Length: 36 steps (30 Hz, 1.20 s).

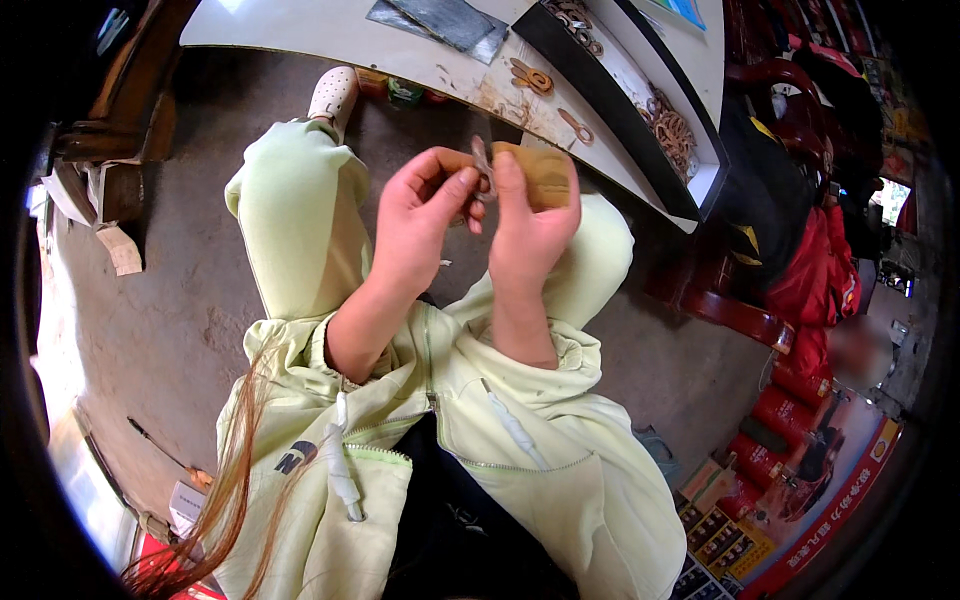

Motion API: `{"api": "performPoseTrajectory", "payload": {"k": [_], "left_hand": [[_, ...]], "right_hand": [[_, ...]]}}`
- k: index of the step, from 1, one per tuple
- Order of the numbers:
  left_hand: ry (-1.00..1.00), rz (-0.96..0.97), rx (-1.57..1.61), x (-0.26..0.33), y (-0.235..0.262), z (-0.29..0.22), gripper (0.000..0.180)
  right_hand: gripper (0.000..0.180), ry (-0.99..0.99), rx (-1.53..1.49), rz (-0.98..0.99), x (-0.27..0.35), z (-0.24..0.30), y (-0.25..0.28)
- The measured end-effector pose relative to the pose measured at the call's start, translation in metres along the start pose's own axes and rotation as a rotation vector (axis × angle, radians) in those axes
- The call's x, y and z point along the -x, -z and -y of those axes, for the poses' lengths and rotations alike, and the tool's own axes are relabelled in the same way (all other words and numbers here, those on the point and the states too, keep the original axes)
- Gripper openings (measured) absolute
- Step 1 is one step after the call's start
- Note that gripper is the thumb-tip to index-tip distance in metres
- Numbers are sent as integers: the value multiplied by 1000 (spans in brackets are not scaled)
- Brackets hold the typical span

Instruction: The person smooths small wooden pieces by hand using a sanding block. They pick up individual pieces from a box, rub them against the block, and place them back on the table or in the box.

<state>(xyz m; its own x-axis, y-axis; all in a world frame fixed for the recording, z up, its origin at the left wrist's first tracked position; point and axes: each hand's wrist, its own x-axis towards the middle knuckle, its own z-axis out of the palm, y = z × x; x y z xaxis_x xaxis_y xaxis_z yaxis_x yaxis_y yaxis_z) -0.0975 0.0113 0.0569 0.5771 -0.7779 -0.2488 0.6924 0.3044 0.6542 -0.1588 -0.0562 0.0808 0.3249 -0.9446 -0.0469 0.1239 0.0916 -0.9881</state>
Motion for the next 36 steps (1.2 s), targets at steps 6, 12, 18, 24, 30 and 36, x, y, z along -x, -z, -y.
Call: {"api": "performPoseTrajectory", "payload": {"k": [6, 12, 18, 24, 30, 36], "left_hand": [[-16, -15, 38, -5, 5, -5, 12], [-24, -32, 54, -4, 7, -5, 12], [-35, -31, 31, -5, 5, -6, 12], [-34, -30, 15, -5, 5, -7, 13], [-2, -43, 1, -4, 6, -7, 18], [-59, -63, -48, -2, 1, -9, 18]], "right_hand": [[14, 36, -212, 79, -10, -12, 15], [18, -30, -207, 65, -9, -12, 11], [21, -43, -160, 70, -8, -15, 12], [19, -5, -87, 132, -7, -12, 13], [16, 24, 77, 124, -5, -10, 11], [16, 82, 167, 63, -3, -6, 4]]}}
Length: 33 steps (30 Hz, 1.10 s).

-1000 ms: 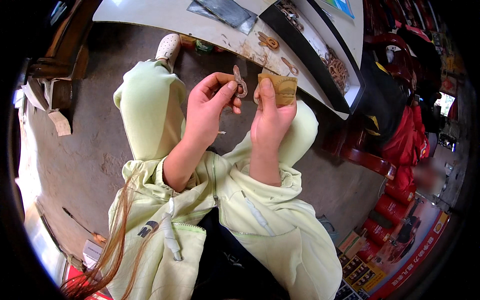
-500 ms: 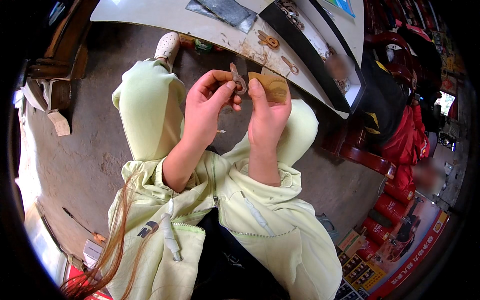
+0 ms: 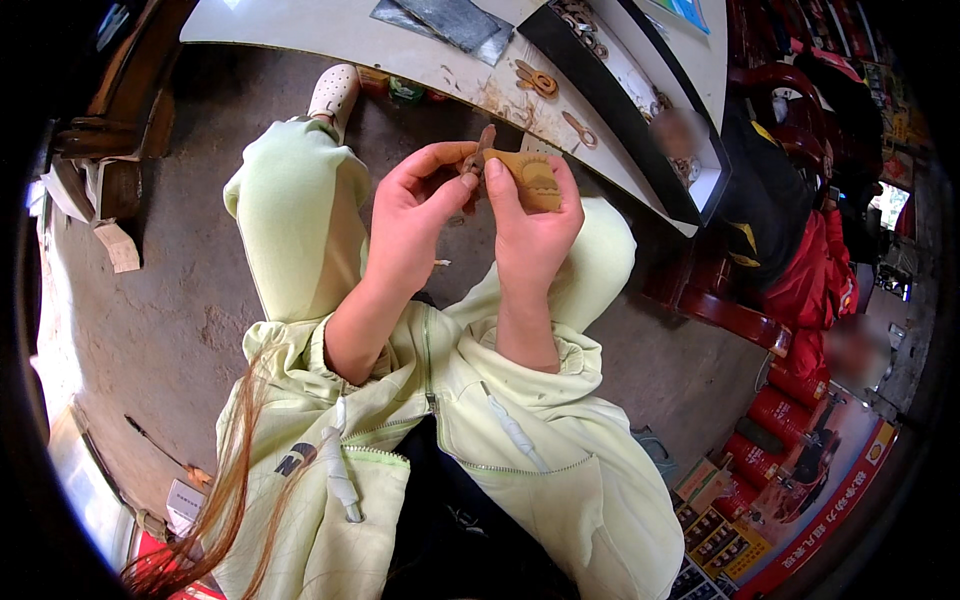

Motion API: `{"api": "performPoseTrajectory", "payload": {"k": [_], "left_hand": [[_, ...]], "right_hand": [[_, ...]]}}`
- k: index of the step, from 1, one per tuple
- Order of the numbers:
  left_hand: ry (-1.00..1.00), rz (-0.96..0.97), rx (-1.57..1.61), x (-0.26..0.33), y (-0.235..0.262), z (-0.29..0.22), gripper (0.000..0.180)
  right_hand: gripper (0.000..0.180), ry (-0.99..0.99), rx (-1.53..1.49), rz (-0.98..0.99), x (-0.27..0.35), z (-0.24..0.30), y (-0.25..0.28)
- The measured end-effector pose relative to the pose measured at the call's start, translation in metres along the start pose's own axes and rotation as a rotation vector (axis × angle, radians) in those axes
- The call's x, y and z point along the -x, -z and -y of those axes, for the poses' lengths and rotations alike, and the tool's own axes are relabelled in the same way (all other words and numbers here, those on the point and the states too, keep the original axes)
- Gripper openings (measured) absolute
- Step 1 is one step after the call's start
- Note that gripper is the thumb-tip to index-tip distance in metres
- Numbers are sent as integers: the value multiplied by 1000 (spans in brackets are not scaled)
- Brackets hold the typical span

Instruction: The person smooths small wooden pieces by hand using a sanding block. They pick up individual pieces from a box, rub them against the block, and place them back on the table or in the box.

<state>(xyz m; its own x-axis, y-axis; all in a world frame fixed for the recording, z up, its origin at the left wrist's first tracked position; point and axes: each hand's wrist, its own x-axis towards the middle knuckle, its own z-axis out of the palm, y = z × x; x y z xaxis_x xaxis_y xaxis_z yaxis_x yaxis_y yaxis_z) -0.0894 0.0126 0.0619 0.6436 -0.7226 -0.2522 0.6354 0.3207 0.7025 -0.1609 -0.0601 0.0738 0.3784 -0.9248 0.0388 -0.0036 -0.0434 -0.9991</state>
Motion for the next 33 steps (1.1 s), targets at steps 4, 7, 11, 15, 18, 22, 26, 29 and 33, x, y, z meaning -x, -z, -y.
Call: {"api": "performPoseTrajectory", "payload": {"k": [4, 7, 11, 15, 18, 22, 26, 29, 33], "left_hand": [[-15, 30, -4, -1, 1, 0, 18], [-7, 37, 36, -2, 3, 2, 18], [3, 19, 21, -2, 6, 5, 19], [37, 14, -60, -2, 9, 7, 17], [39, -18, -38, -1, 9, 7, 14], [62, 38, -86, 0, 9, 4, 14], [57, 21, -99, 0, 8, 3, 15], [58, 18, -74, 0, 7, 2, 14], [55, 31, -99, 1, 5, 5, 13]], "right_hand": [[16, 28, 27, 24, 0, -2, 2], [15, 47, 31, 24, 0, 0, 1], [14, 46, 91, 27, 1, 1, 1], [15, 73, 123, 6, 3, 0, -3], [15, 77, 153, 31, 4, -3, -2], [15, 36, 123, 17, 4, -1, -1], [17, 24, 135, 27, 4, 1, 1], [18, 18, 119, 22, 3, -2, 2], [18, 27, 69, -20, 5, -1, 0]]}}
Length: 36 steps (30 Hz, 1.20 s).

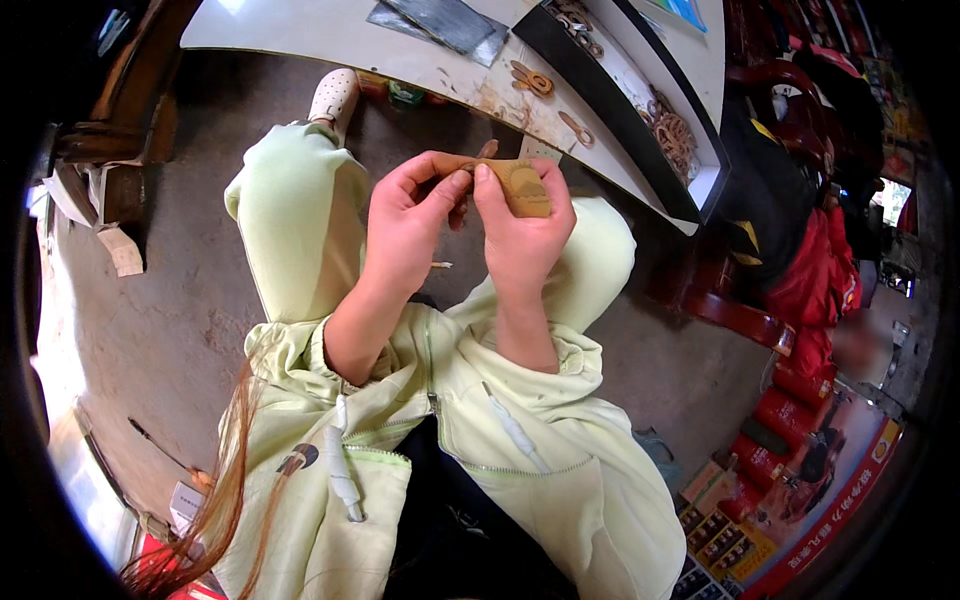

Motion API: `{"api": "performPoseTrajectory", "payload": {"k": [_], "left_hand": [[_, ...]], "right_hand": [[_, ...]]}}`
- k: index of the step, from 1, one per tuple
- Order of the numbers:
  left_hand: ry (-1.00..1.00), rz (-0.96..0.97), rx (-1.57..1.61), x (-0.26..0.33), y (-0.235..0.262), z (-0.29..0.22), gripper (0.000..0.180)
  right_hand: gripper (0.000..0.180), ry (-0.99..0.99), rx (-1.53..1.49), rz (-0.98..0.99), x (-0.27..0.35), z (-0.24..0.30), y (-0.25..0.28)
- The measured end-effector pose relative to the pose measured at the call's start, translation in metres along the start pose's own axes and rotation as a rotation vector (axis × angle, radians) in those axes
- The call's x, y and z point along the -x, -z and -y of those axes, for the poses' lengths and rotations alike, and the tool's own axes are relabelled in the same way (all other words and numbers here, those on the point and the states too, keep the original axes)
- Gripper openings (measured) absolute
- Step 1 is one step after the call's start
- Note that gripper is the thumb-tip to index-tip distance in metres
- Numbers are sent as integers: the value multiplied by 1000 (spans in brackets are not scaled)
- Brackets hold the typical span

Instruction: The person smooths small wooden pieces by hand using a sanding block. They pick up individual pieces from a box, rub them against the block, and place them back on the table or in the box.

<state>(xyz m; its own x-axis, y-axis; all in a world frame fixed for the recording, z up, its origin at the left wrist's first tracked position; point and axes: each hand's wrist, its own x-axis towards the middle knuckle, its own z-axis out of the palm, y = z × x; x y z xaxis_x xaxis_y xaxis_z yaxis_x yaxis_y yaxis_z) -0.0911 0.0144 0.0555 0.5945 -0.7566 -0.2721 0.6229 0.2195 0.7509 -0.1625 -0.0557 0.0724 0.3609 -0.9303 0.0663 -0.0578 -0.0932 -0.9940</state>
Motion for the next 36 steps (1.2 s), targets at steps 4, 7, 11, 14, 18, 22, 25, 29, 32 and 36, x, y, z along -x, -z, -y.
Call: {"api": "performPoseTrajectory", "payload": {"k": [4, 7, 11, 14, 18, 22, 25, 29, 32, 36], "left_hand": [[-23, 2, -17, 0, -1, 3, 12], [-46, 3, -45, 0, -1, 5, 11], [-60, -28, -40, 0, -1, 5, 7], [-68, 14, -90, 0, -2, 6, 10], [-60, -19, -119, 1, 0, 3, 11], [-67, 35, -129, 1, -3, 3, 12], [-55, -11, -91, 2, 1, 5, 12], [-60, 27, -87, 1, -2, 2, 13], [-7, 2, -19, 2, 0, -2, 13], [16, 18, -9, 2, -1, -2, 14]], "right_hand": [[17, -15, 25, -29, 0, 2, -2], [19, -15, -76, -77, -4, 8, -6], [20, -62, -25, -68, 1, -5, -4], [26, -15, -33, -113, -9, 8, -3], [17, -45, -5, -96, 3, -8, -3], [30, -15, 17, -80, -10, 11, -1], [20, -10, 23, -105, 1, -5, -3], [20, 4, 9, -72, -7, 7, -2], [19, 22, 60, -95, -4, 2, -5], [18, -1, 48, -104, -5, 0, -3]]}}
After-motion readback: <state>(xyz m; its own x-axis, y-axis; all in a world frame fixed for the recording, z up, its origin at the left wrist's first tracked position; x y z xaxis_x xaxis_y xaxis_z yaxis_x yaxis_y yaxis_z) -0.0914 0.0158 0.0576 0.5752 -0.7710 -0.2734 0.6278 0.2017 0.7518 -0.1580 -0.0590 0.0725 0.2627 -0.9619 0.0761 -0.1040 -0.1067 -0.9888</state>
